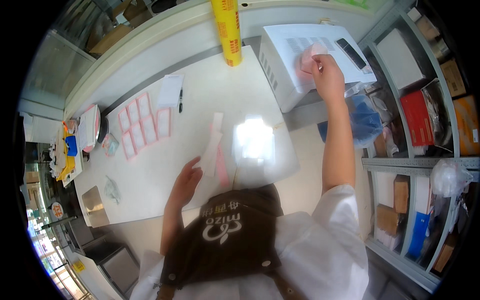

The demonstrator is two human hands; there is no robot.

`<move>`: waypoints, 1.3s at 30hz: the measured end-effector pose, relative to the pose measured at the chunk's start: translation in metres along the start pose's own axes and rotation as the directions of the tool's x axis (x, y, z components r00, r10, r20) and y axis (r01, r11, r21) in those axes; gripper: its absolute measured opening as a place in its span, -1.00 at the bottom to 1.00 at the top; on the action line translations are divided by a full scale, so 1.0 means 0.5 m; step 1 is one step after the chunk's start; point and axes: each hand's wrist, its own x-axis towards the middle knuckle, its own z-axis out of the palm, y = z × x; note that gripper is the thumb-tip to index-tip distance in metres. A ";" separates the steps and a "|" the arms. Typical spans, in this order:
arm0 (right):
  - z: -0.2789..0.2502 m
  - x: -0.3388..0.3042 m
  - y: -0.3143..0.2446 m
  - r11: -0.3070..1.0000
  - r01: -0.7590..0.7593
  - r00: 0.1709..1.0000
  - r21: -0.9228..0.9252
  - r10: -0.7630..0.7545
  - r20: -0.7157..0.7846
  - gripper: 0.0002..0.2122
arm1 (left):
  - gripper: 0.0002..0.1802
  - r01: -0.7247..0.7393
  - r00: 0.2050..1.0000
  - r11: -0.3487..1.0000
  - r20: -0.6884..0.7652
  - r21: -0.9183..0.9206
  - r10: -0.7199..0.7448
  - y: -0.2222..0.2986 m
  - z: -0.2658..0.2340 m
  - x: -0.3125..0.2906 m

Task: The person folds several small pink paper boxes by hand, tucking the tabs into the slots, and places them on top of a microwave.

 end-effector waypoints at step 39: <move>0.072 0.050 -0.023 0.899 0.202 0.974 -0.388 -0.225 -0.012 -0.91 | -0.09 0.200 0.935 0.888 -0.350 0.415 -0.047 -0.409 0.058 0.097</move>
